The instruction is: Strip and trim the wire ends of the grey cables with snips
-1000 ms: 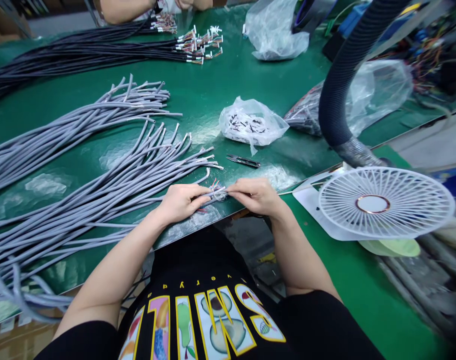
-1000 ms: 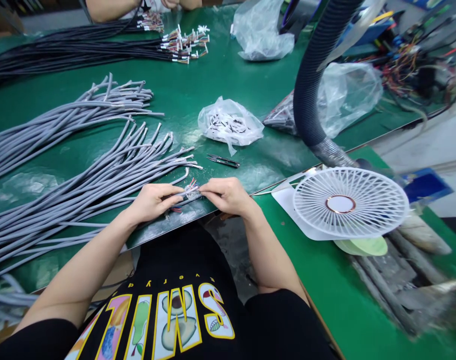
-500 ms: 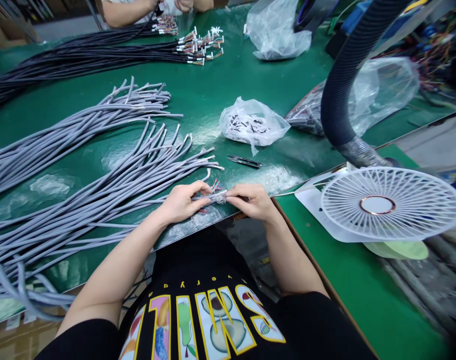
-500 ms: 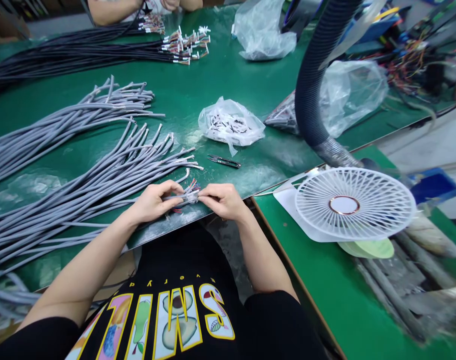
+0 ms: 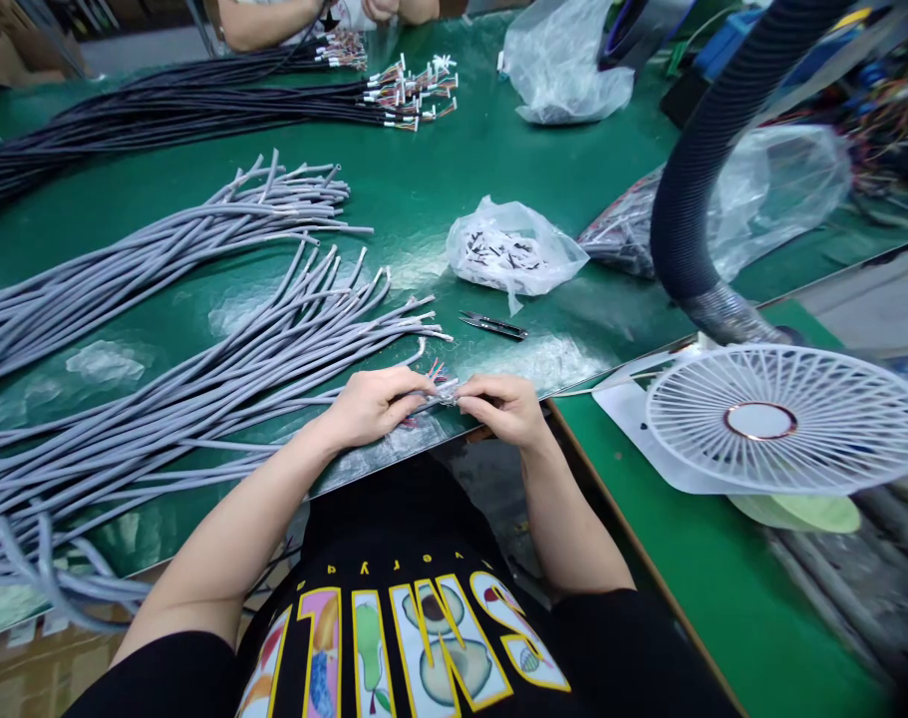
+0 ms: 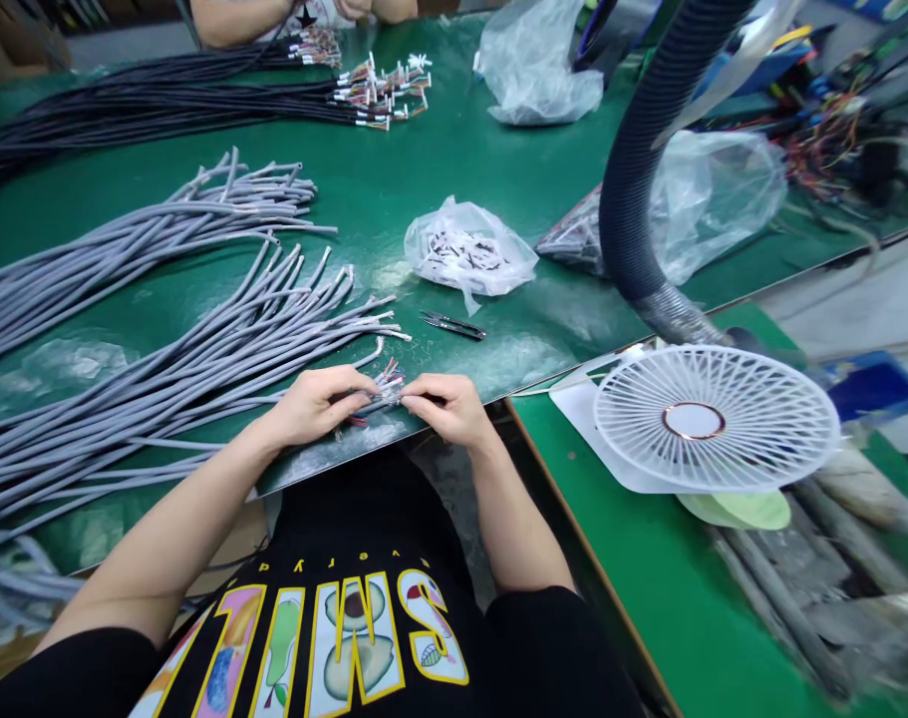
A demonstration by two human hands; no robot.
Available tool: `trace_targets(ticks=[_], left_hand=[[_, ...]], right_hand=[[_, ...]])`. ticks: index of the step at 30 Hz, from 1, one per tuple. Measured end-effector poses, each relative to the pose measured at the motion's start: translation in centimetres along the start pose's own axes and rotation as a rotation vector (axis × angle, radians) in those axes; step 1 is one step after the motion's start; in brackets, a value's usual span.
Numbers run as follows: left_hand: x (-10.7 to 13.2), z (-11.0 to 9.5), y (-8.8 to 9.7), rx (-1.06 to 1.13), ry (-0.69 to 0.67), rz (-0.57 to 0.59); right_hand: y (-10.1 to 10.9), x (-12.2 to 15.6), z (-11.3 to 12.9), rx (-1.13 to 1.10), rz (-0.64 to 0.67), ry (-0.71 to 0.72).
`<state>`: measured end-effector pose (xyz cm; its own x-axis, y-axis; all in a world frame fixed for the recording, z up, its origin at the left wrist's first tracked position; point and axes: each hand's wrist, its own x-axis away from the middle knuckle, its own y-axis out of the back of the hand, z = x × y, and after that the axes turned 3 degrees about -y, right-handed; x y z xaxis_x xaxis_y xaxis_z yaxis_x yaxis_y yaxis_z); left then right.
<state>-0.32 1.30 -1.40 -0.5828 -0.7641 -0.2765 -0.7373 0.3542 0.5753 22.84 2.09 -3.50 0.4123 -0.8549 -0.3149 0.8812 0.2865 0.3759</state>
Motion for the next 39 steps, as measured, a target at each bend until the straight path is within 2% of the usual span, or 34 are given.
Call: trace_targets(ticks=[6, 10, 12, 16, 21, 25, 28, 34, 37, 39], left_hand=[[0.2, 0.4, -0.2, -0.06, -0.024, 0.034], [0.0, 0.1, -0.3, -0.14, 0.024, 0.054], [-0.1, 0.0, -0.3, -0.158, 0.032, 0.039], [-0.1, -0.1, -0.4, -0.146, 0.029, -0.001], [0.0, 0.0, -0.5, -0.1, 0.045, -0.052], [-0.1, -0.2, -0.3, -0.034, 0.053, -0.098], [-0.2, -0.4, -0.1, 0.078, 0.053, -0.139], [-0.4, 0.0, 0.3, 0.329, 0.113, -0.251], [-0.4, 0.2, 0.6, 0.436, 0.143, -0.245], [-0.5, 0.3, 0.8, 0.51, 0.135, -0.243]], right_hand=[[-0.2, -0.2, 0.4, 0.019, -0.017, 0.047], [-0.3, 0.1, 2.7, -0.009, 0.1, 0.155], [-0.5, 0.4, 4.0, -0.012, 0.115, 0.191], [-1.5, 0.7, 5.2, 0.192, 0.002, 0.202], [-3.2, 0.1, 4.0, 0.57, -0.193, 0.237], [-3.6, -0.2, 3.2, 0.659, -0.278, 0.2], [-4.1, -0.5, 2.8, 0.594, -0.267, 0.183], [-6.2, -1.9, 1.8, 0.291, -0.294, 0.056], [-5.8, -2.0, 1.9, 0.175, -0.237, 0.02], [-4.9, -1.8, 2.1, 0.09, -0.252, -0.034]])
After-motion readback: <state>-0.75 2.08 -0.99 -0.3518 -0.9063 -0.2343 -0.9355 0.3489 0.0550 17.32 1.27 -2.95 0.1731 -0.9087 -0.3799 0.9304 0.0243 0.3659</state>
